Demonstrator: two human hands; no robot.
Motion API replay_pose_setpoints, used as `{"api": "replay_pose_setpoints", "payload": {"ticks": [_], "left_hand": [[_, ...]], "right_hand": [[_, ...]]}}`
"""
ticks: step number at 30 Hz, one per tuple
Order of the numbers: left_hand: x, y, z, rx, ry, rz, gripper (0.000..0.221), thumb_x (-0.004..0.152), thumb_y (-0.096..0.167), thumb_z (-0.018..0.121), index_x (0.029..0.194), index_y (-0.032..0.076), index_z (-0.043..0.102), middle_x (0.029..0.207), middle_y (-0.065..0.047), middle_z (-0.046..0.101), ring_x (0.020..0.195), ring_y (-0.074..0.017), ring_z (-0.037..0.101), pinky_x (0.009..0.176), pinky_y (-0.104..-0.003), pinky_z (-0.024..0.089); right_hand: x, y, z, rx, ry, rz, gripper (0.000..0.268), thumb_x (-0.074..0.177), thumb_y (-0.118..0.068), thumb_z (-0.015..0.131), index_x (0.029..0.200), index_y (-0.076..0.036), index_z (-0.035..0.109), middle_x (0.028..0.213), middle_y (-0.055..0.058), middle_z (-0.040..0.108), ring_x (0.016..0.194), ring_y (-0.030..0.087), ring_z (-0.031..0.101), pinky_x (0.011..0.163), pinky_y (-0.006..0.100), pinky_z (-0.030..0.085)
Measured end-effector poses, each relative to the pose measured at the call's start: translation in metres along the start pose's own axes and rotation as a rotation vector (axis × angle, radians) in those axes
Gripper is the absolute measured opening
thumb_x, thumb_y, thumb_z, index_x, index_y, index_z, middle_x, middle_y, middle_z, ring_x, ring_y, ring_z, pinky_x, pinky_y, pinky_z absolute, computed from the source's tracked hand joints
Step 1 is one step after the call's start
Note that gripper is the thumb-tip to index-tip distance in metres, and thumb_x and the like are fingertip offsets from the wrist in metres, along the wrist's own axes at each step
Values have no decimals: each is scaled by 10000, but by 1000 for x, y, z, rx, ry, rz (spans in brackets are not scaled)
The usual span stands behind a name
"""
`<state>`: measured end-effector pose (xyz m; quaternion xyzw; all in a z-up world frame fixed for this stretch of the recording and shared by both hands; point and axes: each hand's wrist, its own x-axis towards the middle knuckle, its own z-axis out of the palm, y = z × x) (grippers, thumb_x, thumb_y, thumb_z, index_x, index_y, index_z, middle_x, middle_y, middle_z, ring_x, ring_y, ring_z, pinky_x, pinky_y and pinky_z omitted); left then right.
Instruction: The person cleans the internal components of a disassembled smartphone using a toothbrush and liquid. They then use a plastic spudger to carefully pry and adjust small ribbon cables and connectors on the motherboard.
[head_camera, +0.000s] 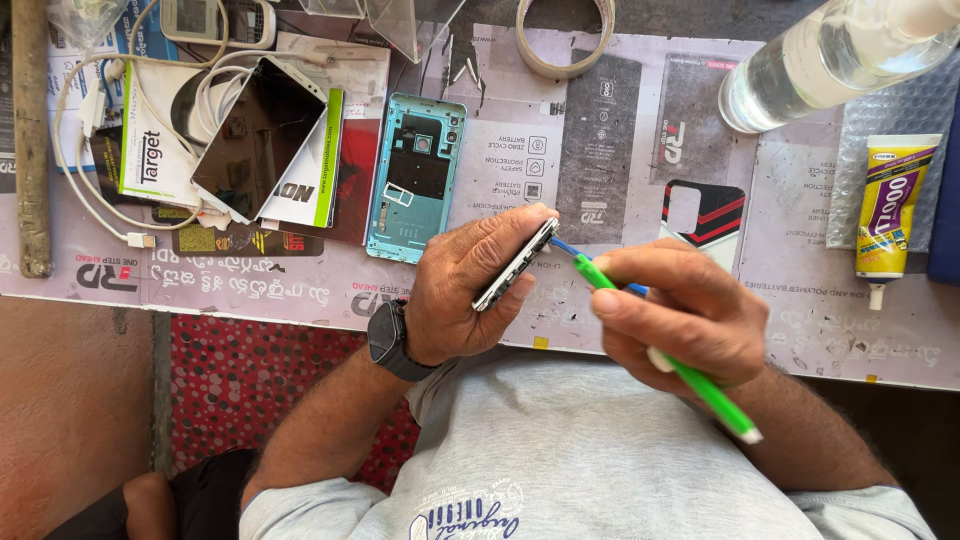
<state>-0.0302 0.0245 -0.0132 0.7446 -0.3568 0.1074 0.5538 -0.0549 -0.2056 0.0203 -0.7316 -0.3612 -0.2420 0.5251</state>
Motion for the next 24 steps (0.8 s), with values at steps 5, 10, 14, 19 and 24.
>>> {"api": "replay_pose_setpoints", "payload": {"ticks": [5, 10, 14, 19, 24], "left_hand": [[-1, 1, -2, -2, -6, -3, 414, 1067, 133, 629, 1439, -11, 519, 1343, -186, 674, 1183, -310, 726, 1017, -382, 615], [0, 0, 0, -1, 2, 0, 416, 1064, 127, 628, 1437, -18, 517, 1337, -194, 675, 1215, -326, 730, 1006, -384, 617], [0, 0, 0, 4, -4, 3, 406, 1064, 124, 618, 1432, -19, 521, 1331, -201, 675, 1199, -321, 737, 989, -376, 626], [-3, -3, 2, -5, 18, 17, 415, 1079, 139, 615, 1448, -18, 508, 1335, -201, 675, 1193, -308, 736, 1008, -374, 625], [-3, -5, 3, -48, 39, 7, 414, 1088, 158, 597, 1444, -32, 503, 1334, -211, 677, 1179, -285, 739, 1001, -361, 626]], "right_hand": [[-3, -8, -6, 67, -67, 137, 357, 807, 108, 770, 1135, -5, 687, 1077, 237, 689, 720, 134, 664, 520, 209, 528], [2, 0, 3, 73, -39, 47, 371, 864, 75, 768, 1199, -37, 653, 1080, 183, 687, 815, 158, 698, 642, 271, 571], [0, -1, 2, 72, -27, 75, 338, 895, 54, 758, 1197, -45, 642, 1074, 165, 692, 847, 157, 719, 674, 271, 601], [-3, -4, 6, 64, 82, 219, 278, 944, 43, 700, 1185, -83, 642, 1082, 186, 696, 886, 213, 740, 699, 301, 644], [-8, 6, -38, -238, -8, 75, 247, 920, 24, 740, 1139, -68, 670, 1059, 177, 697, 902, 251, 721, 738, 360, 613]]}}
